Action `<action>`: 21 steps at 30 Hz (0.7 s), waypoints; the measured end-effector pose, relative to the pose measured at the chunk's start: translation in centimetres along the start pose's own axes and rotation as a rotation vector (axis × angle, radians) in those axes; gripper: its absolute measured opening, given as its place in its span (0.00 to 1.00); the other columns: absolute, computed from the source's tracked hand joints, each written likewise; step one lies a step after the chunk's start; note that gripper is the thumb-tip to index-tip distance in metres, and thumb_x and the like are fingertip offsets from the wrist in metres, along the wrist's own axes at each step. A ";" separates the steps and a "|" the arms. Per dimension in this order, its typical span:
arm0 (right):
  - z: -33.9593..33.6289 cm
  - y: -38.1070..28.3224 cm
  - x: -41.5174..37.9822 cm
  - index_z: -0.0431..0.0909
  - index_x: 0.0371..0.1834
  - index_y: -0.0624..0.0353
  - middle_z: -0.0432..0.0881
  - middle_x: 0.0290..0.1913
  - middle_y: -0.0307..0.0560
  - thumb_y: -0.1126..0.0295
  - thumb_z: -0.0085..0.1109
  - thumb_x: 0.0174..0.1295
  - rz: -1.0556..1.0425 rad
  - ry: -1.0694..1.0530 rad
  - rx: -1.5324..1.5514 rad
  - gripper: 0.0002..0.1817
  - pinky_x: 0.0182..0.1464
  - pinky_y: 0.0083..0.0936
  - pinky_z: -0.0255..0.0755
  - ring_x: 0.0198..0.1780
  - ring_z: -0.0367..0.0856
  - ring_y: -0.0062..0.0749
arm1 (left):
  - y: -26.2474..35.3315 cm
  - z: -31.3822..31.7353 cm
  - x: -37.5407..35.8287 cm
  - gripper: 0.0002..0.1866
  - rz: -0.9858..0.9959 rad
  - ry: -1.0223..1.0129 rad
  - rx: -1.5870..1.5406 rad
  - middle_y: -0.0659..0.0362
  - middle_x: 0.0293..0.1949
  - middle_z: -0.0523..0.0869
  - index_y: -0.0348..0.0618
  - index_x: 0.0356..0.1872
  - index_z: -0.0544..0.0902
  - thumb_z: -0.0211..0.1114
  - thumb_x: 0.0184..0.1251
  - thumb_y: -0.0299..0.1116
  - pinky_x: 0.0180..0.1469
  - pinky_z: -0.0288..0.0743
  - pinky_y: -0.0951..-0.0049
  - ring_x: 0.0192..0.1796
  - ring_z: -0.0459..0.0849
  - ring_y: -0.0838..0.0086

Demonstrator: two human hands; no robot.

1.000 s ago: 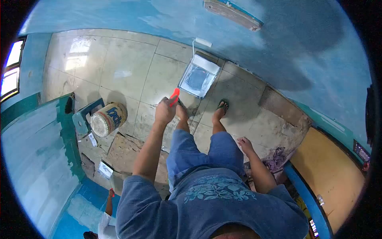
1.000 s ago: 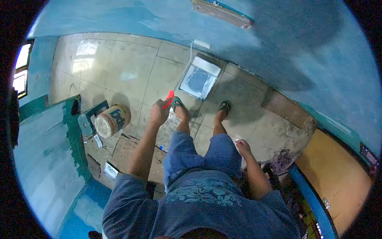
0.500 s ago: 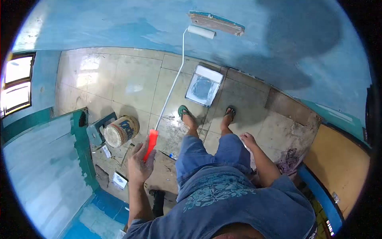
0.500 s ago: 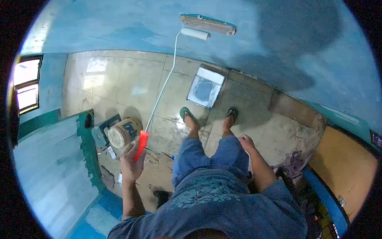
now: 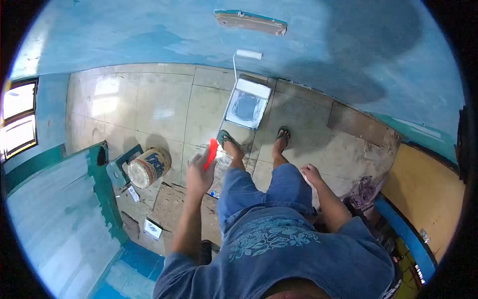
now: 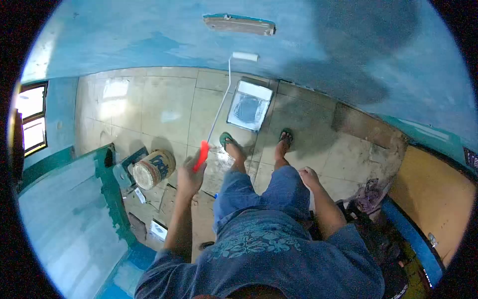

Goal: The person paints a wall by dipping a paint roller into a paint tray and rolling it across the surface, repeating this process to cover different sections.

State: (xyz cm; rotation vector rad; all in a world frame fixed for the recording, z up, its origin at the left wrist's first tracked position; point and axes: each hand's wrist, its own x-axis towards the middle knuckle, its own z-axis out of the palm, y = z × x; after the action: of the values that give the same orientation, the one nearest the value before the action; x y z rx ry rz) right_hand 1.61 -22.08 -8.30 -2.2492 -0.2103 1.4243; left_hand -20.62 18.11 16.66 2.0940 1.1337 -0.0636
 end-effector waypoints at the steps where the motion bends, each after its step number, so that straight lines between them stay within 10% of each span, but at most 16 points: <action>1: 0.1 0.3 0.2 0.78 0.42 0.62 0.80 0.34 0.42 0.68 0.50 0.60 -0.002 0.000 0.011 0.12 0.42 0.22 0.71 0.36 0.77 0.25 | 1.5 -2.3 -1.6 0.22 0.012 -0.006 0.016 0.46 0.33 0.80 0.39 0.56 0.76 0.62 0.57 0.26 0.36 0.73 0.63 0.35 0.80 0.52; 10: -0.4 -1.0 -0.2 0.78 0.37 0.59 0.80 0.33 0.44 0.62 0.52 0.61 0.134 -0.019 -0.011 0.12 0.43 0.27 0.69 0.37 0.77 0.30 | 8.4 -12.0 -7.0 0.25 -0.138 0.007 -0.016 0.49 0.32 0.79 0.39 0.56 0.77 0.63 0.53 0.22 0.36 0.72 0.70 0.32 0.79 0.64; 12: -0.5 -1.4 -0.5 0.79 0.37 0.59 0.79 0.28 0.41 0.62 0.52 0.62 0.108 0.008 0.028 0.12 0.39 0.24 0.69 0.32 0.75 0.24 | 7.8 -10.1 -4.4 0.24 0.118 0.006 0.111 0.48 0.28 0.78 0.39 0.56 0.77 0.63 0.54 0.24 0.33 0.71 0.66 0.29 0.78 0.57; 21: -1.6 5.4 -2.2 0.78 0.37 0.62 0.81 0.33 0.48 0.62 0.52 0.60 0.154 0.025 0.095 0.14 0.42 0.28 0.71 0.37 0.79 0.32 | -1.1 12.7 10.6 0.18 -0.074 -0.109 0.172 0.42 0.36 0.81 0.43 0.51 0.78 0.60 0.60 0.37 0.42 0.74 0.53 0.41 0.80 0.47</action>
State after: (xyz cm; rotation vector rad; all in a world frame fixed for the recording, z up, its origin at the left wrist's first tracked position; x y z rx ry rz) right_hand 1.44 -28.11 -8.39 -2.2440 0.0392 1.4504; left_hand -11.29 17.94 2.91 2.1684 1.1752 -0.3168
